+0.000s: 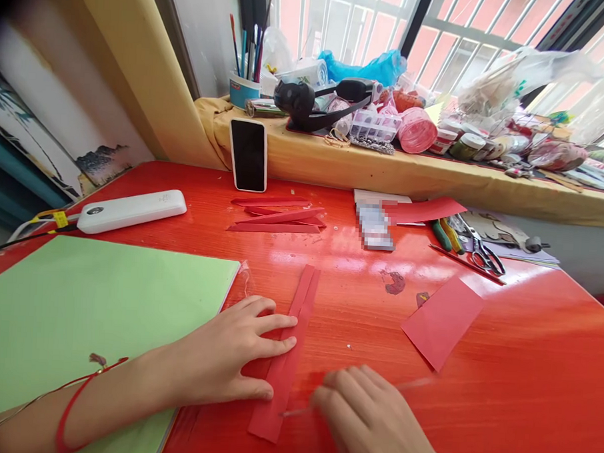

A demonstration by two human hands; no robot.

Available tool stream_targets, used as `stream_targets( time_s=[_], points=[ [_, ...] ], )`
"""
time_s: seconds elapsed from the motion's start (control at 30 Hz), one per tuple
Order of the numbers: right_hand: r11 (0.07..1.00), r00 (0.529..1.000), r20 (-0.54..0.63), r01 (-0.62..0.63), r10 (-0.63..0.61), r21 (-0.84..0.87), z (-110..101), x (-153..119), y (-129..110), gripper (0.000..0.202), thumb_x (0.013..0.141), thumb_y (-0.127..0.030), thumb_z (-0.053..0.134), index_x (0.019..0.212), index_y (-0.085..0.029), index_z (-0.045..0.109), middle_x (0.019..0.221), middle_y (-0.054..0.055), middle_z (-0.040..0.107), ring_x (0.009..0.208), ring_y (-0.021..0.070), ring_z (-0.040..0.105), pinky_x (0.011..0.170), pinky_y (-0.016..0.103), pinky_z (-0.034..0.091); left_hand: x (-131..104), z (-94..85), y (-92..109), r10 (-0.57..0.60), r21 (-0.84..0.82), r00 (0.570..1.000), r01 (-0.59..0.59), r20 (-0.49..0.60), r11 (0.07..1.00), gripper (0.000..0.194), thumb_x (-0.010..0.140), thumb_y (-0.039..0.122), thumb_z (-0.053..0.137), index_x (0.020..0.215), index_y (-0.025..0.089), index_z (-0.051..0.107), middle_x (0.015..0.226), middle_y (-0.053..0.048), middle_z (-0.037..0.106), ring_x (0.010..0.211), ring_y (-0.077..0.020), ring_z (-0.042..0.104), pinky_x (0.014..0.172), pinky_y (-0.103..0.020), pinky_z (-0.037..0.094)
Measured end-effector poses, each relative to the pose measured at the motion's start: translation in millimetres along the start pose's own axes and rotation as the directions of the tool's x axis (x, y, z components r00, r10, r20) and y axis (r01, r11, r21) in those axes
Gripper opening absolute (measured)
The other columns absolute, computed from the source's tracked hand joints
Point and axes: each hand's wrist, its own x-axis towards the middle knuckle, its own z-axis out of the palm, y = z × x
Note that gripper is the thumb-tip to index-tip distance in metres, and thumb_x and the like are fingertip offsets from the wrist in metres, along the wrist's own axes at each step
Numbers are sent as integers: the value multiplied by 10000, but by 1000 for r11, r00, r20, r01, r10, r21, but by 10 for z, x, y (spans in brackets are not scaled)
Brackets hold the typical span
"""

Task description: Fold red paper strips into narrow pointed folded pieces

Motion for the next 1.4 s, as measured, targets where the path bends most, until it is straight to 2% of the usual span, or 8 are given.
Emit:
stream_targets(
  time_s=[0.07, 0.13, 0.3, 0.47, 0.67, 0.83, 1.27, 1.4],
  points=[
    [998, 998, 10, -67, 67, -6, 86, 5, 82, 397, 1026, -114, 239, 939, -184, 620, 781, 59, 685, 645, 176, 641, 595, 281, 515, 2, 0, -2, 0, -42, 1000, 0, 8, 999, 476, 794, 456, 824, 1187, 215, 705, 1384, -43, 609, 1120, -322, 527, 951, -446, 434],
    [998, 998, 29, -54, 55, -26, 222, 18, 157, 357, 994, -71, 258, 961, -187, 594, 731, 34, 654, 575, 171, 597, 529, 274, 479, 10, 9, -6, -9, -74, 1000, 10, 13, 997, 499, 780, 476, 830, 1185, 211, 706, 1378, -43, 618, 1100, -326, 530, 952, -466, 435],
    [990, 999, 25, 35, -31, -140, 416, 38, 314, 371, 999, -50, 251, 1257, -128, 507, 706, 7, 643, 553, 171, 588, 514, 273, 446, 25, 68, -29, -44, -109, 999, 44, 9, 993, 583, 755, 486, 850, 1238, 201, 687, 1396, -41, 609, 1159, -357, 518, 990, -495, 441],
    [990, 995, 91, 38, -26, -132, 405, 11, 399, 471, 926, 13, 298, 1351, -118, 455, 704, -6, 628, 548, 173, 576, 490, 274, 410, 18, 81, -21, -70, -105, 996, 76, 63, 992, 611, 758, 474, 850, 1263, 175, 678, 1404, -50, 597, 1253, -409, 492, 1013, -513, 457],
    [993, 993, 108, -37, 50, -114, 411, 2, 396, 465, 893, 8, 343, 1293, -151, 519, 718, -5, 624, 553, 159, 599, 471, 255, 371, 31, 32, 0, -81, -89, 987, 94, 139, 992, 640, 788, 476, 822, 1309, 147, 650, 1449, -58, 547, 1319, -426, 452, 1068, -519, 433],
    [981, 993, 81, -69, 85, -181, 385, 67, 549, 515, 840, 38, 338, 1267, -147, 560, 714, 6, 625, 569, 169, 606, 480, 258, 368, 44, 17, 3, -83, -76, 982, 97, 170, 992, 657, 819, 491, 788, 1350, 142, 618, 1463, -51, 530, 1320, -423, 445, 1086, -528, 417],
    [959, 972, 151, -136, 177, -248, 335, 207, 837, 545, 821, 31, 380, 1260, -189, 615, 739, 13, 650, 606, 157, 580, 494, 254, 296, 33, 21, -1, -37, -51, 995, 42, 91, 998, 619, 796, 485, 813, 1296, 155, 659, 1414, -78, 585, 1256, -401, 497, 1038, -506, 444],
    [947, 964, 162, -158, 209, -280, 320, 234, 905, 477, 872, -11, 387, 1222, -202, 649, 732, 24, 654, 603, 164, 585, 486, 260, 260, 36, 20, -3, -23, -36, 995, 26, 97, 999, 621, 798, 486, 810, 1292, 141, 659, 1417, -74, 584, 1250, -409, 495, 1030, -507, 443]
  ],
)
